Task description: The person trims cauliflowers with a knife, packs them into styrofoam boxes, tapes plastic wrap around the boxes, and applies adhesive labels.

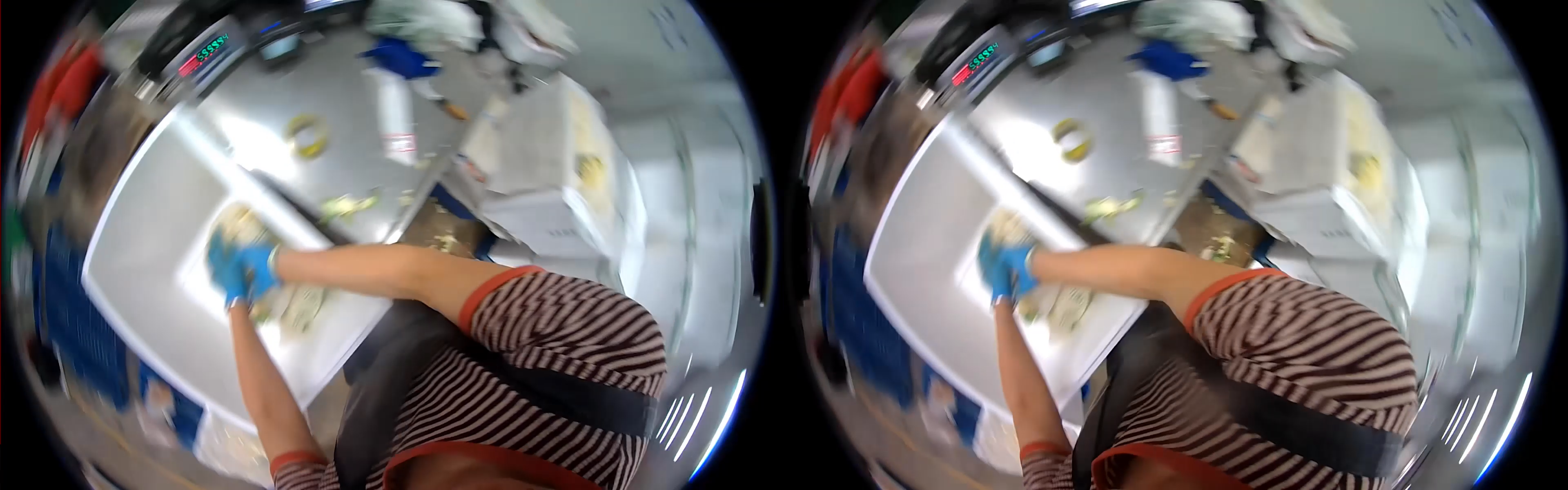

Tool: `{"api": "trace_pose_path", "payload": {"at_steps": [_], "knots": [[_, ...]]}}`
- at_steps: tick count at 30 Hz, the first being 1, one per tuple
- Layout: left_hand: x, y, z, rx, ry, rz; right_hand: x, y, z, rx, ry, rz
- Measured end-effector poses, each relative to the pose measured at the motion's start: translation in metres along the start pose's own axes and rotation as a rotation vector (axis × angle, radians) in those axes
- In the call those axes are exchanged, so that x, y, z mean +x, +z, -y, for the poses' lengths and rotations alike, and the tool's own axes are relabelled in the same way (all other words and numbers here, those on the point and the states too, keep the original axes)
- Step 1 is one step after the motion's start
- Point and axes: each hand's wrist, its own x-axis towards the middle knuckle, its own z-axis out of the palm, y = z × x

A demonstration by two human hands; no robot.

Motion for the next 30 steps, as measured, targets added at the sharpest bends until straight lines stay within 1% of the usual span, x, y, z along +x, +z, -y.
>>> {"api": "trace_pose_path", "payload": {"at_steps": [1,2,3,4,5,6,7,8,10,11,12,13,14,15,17,18,20,22,23,25,26,27,28,29,30], "knots": [[0.009,-0.004,0.007,0.037,0.099,0.116,-0.075,0.028,0.014,-0.18,-0.053,-0.087],[0.016,-0.007,-0.02,0.308,-0.026,0.204,-0.156,0.062,0.028,-0.363,-0.091,-0.183],[0.01,-0.004,-0.024,0.244,-0.055,0.209,-0.225,0.063,0.046,-0.625,-0.251,-0.021],[0.011,-0.006,-0.047,0.391,-0.09,0.249,-0.296,0.071,0.064,-0.891,-0.439,-0.037],[0.006,-0.012,-0.046,0.415,-0.075,0.237,-0.341,0.051,0.073,-1.047,-0.699,-0.08],[0.001,-0.005,-0.04,0.449,-0.057,0.224,-0.401,0.012,0.096,-1.225,-0.863,-0.265],[-0.003,-0.003,-0.039,0.433,-0.066,0.223,-0.47,0.005,0.112,-1.201,-0.911,-0.512],[-0.002,-0.004,-0.043,0.419,-0.073,0.223,-0.523,-0.05,0.13,-1.009,-1.003,-0.561],[0.001,-0.004,-0.045,0.331,-0.156,0.229,-0.639,-0.17,0.161,-0.729,-1.264,-0.832],[0.002,-0.005,-0.033,0.309,-0.201,0.219,-0.691,-0.217,0.165,-0.471,-1.303,-1.256],[0.007,-0.002,-0.024,0.289,-0.248,0.209,-0.743,-0.278,0.163,-0.371,-1.365,-1.497],[0.006,0.002,-0.036,0.061,-0.36,0.215,-0.797,-0.348,0.152,-0.328,-1.21,-1.702],[0.006,0.007,-0.049,-0.161,-0.476,0.2,-0.835,-0.398,0.143,-0.283,-1.038,-1.89],[0.004,0.014,-0.06,-0.22,-0.546,0.162,-0.852,-0.417,0.139,-0.489,-0.957,-2.161],[0.003,0.035,-0.081,-0.149,-0.61,0.108,-0.877,-0.446,0.131,-0.946,-0.684,-2.657],[0.002,0.048,-0.093,-0.11,-0.625,0.089,-0.89,-0.46,0.137,-1.031,-0.731,-2.588],[0.001,0.068,-0.111,-0.04,-0.654,0.067,-0.922,-0.493,0.171,-1.201,-0.832,-2.43],[-0.001,0.086,-0.128,0.018,-0.675,0.054,-0.99,-0.551,0.227,-1.074,-0.772,-2.189],[-0.002,0.09,-0.133,0.04,-0.685,0.049,-1.027,-0.565,0.256,-0.935,-1.148,-2.137],[0.0,0.097,-0.136,0.066,-0.697,0.045,-1.083,-0.531,0.277,-0.659,-1.482,-2.193],[0.001,0.101,-0.137,0.076,-0.701,0.043,-1.106,-0.489,0.283,-0.542,-1.44,-2.337],[0.002,0.106,-0.143,0.08,-0.707,0.045,-1.117,-0.457,0.288,-0.698,-1.093,-2.524],[0.005,0.106,-0.138,0.078,-0.717,0.044,-1.123,-0.429,0.291,-0.839,-0.714,-2.665],[0.006,0.109,-0.137,0.088,-0.716,0.051,-1.122,-0.41,0.29,-0.967,-0.315,-2.754],[0.008,0.112,-0.136,0.089,-0.719,0.056,-1.099,-0.39,0.278,-1.062,-0.548,-2.552]]}}
